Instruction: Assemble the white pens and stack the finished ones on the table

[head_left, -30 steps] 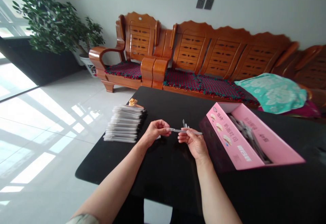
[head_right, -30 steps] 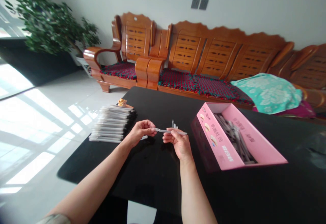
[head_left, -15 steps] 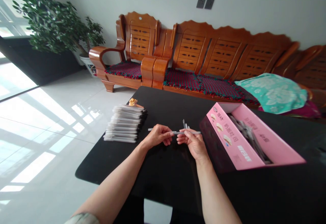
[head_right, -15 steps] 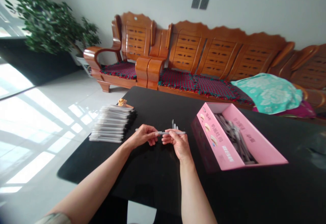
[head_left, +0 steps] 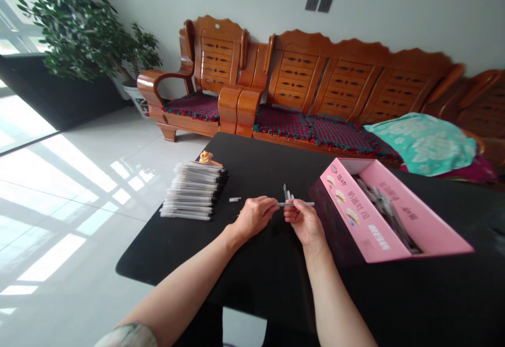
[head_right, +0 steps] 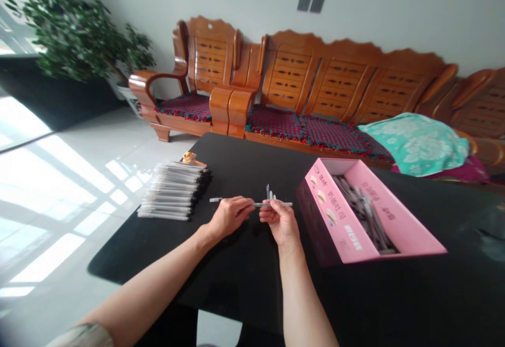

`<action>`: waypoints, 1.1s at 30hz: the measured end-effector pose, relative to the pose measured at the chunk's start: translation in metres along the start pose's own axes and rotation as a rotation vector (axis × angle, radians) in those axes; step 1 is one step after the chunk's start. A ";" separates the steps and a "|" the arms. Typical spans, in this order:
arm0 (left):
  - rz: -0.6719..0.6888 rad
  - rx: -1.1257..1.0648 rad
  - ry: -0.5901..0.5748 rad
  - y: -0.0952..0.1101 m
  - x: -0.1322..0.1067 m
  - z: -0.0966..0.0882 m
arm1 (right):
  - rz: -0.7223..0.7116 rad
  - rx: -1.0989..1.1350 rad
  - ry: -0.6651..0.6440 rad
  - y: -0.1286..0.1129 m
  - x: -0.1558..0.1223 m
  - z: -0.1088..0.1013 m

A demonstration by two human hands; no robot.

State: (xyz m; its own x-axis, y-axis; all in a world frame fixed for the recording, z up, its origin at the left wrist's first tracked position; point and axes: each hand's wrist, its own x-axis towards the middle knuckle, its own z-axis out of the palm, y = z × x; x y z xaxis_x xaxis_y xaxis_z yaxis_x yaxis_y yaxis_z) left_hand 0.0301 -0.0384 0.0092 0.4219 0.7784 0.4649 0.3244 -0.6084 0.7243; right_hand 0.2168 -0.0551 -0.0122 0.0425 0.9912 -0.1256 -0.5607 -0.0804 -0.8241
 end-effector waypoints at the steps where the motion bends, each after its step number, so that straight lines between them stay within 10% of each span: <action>1: 0.015 0.017 0.010 0.000 -0.001 0.002 | 0.013 0.008 0.010 0.000 0.000 -0.001; 14: -0.013 -0.077 0.080 -0.006 0.006 -0.007 | -0.012 -0.008 -0.025 0.000 -0.001 0.005; 22: -0.300 -0.341 0.603 -0.033 0.003 -0.079 | -0.164 0.000 0.056 -0.010 -0.001 -0.001; 26: -0.400 -0.125 0.907 -0.051 -0.008 -0.120 | -0.310 -0.022 0.225 -0.014 0.000 -0.006; 33: -0.563 0.333 1.009 -0.070 -0.028 -0.150 | -0.465 -0.056 0.424 -0.019 0.002 -0.013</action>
State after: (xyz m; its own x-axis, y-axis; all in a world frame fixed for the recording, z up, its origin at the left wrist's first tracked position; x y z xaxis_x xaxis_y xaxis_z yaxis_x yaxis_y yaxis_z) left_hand -0.1312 0.0056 0.0217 -0.6536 0.6279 0.4225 0.5161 -0.0385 0.8557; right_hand 0.2380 -0.0530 -0.0038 0.6020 0.7966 0.0539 -0.3613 0.3320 -0.8714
